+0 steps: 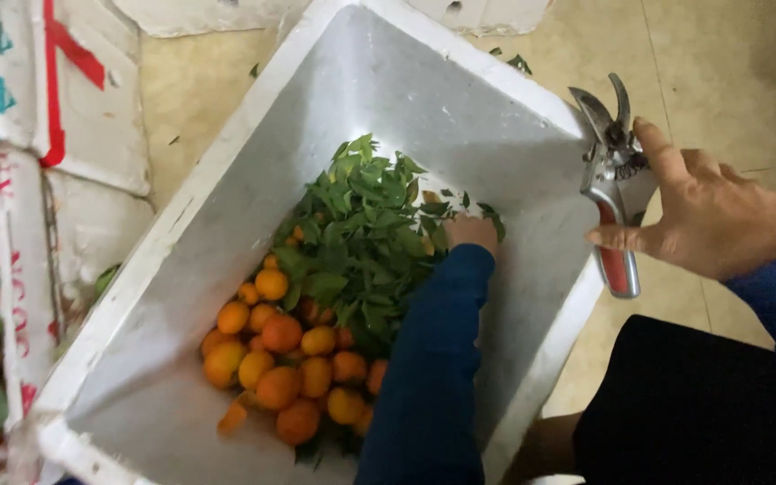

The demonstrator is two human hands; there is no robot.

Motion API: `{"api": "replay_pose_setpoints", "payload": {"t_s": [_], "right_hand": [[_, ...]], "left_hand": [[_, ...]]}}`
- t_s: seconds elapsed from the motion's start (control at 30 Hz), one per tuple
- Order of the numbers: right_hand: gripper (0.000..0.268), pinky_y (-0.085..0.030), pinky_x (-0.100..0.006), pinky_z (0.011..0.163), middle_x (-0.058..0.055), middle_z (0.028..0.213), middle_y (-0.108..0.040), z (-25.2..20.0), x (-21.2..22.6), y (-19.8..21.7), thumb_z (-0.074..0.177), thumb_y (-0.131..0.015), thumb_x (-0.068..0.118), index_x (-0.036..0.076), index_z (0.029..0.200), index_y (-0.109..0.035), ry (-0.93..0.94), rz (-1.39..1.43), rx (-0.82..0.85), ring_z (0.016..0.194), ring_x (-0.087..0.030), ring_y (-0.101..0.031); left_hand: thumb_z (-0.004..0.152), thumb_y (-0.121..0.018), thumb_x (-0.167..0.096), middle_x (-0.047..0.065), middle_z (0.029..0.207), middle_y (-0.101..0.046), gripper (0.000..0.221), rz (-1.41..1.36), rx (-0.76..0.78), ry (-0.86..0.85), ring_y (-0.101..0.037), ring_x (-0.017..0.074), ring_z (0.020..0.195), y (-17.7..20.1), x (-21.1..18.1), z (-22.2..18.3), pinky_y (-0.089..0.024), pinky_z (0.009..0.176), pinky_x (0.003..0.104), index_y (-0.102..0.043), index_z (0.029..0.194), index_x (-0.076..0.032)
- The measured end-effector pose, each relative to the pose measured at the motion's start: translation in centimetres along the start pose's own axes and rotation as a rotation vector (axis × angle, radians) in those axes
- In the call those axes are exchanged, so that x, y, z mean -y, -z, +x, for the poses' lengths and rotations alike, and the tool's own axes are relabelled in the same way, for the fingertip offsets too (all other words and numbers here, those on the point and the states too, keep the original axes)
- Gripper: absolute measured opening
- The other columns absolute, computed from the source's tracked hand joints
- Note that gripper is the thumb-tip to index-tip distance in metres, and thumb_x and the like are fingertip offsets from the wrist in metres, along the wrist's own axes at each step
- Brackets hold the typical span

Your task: Sorting kumquats by trimming stems with shears and placing them into a styrofoam box, with occasional inspection and peeling.

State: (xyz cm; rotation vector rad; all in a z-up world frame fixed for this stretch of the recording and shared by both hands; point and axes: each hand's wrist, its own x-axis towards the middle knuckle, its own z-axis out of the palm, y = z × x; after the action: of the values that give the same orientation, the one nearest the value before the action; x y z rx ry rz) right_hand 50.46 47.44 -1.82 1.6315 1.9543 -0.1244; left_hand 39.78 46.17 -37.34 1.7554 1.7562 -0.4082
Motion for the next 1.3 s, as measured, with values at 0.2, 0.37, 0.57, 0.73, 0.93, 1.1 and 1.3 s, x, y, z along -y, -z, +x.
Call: {"api": "replay_pose_setpoints", "payload": {"t_s": [0.2,0.37,0.57,0.73,0.93,1.1,1.3], "right_hand": [[0.141,-0.062,-0.063,0.089,-0.021,0.139,-0.058,0.4,-0.6,-1.2,0.055,-0.052,0.088,0.031,0.174,-0.003,-0.001,-0.005,-0.065,0.119,-0.044,-0.066],[0.14,-0.062,-0.059,0.092,-0.019,0.138,-0.058,0.6,-0.2,-0.5,0.057,-0.049,0.09,0.033,0.174,0.004,-0.02,-0.03,0.004,0.118,-0.042,-0.068],[0.141,-0.054,-0.062,0.1,-0.026,0.144,-0.049,0.5,-0.2,-0.9,0.06,-0.051,0.093,0.029,0.171,0.006,0.048,-0.012,-0.038,0.127,-0.046,-0.057],[0.137,-0.053,-0.062,0.1,-0.025,0.143,-0.051,0.6,-0.3,-0.9,0.061,-0.053,0.092,0.036,0.171,0.006,0.047,0.093,-0.067,0.124,-0.052,-0.06],[0.118,-0.051,-0.055,0.104,-0.024,0.149,-0.047,-1.8,-0.5,2.5,0.072,-0.081,0.052,0.029,0.164,-0.012,0.003,0.334,0.064,0.127,-0.048,-0.06],[0.095,-0.047,-0.049,0.084,-0.028,0.112,-0.069,-3.1,-1.5,3.2,0.067,-0.067,0.032,0.014,0.154,-0.035,0.077,0.625,-0.124,0.101,-0.047,-0.066],[0.055,-0.052,-0.074,0.098,-0.02,0.104,-0.054,-4.4,-4.9,4.0,0.075,-0.045,0.008,0.008,0.13,-0.039,0.508,1.979,0.044,0.1,-0.039,-0.059]], "left_hand": [[0.099,-0.056,-0.032,0.004,0.132,-0.066,0.029,-0.015,0.016,0.032,-0.055,0.0274,0.124,-0.1,-0.4,0.3,-0.039,0.096,0.046,-0.069,0.124,-0.022],[0.093,-0.058,-0.037,0.005,0.121,-0.069,0.036,0.006,-0.056,0.035,-0.059,0.0273,0.117,1.0,0.5,0.0,-0.041,0.094,0.045,-0.066,0.123,-0.019],[0.077,-0.074,-0.03,0.014,0.089,-0.071,0.035,-0.582,-0.38,0.051,-0.067,0.0375,0.088,7.1,4.9,-4.4,-0.054,0.07,0.047,-0.062,0.105,-0.013],[0.074,-0.081,-0.024,0.007,0.116,-0.068,0.058,-1.29,-0.318,0.018,-0.066,0.0214,0.103,9.9,7.4,-7.7,-0.055,0.09,0.031,-0.066,0.128,-0.013],[0.079,-0.08,-0.01,0.011,0.115,-0.068,0.061,-1.871,-0.333,-0.263,-0.065,0.0181,0.088,13.5,6.7,-15.6,-0.054,0.069,0.027,-0.063,0.137,-0.003],[0.093,-0.071,-0.011,0.021,0.118,-0.07,0.056,-2.146,-0.268,-0.423,-0.07,0.025,0.092,15.9,6.0,-22.0,-0.056,0.075,0.031,-0.053,0.145,-0.004],[0.1,-0.068,-0.032,0.023,0.117,-0.068,0.04,-2.29,-0.184,-0.615,-0.066,0.0262,0.099,17.0,5.7,-26.5,-0.057,0.089,0.036,-0.063,0.126,-0.002]]}}
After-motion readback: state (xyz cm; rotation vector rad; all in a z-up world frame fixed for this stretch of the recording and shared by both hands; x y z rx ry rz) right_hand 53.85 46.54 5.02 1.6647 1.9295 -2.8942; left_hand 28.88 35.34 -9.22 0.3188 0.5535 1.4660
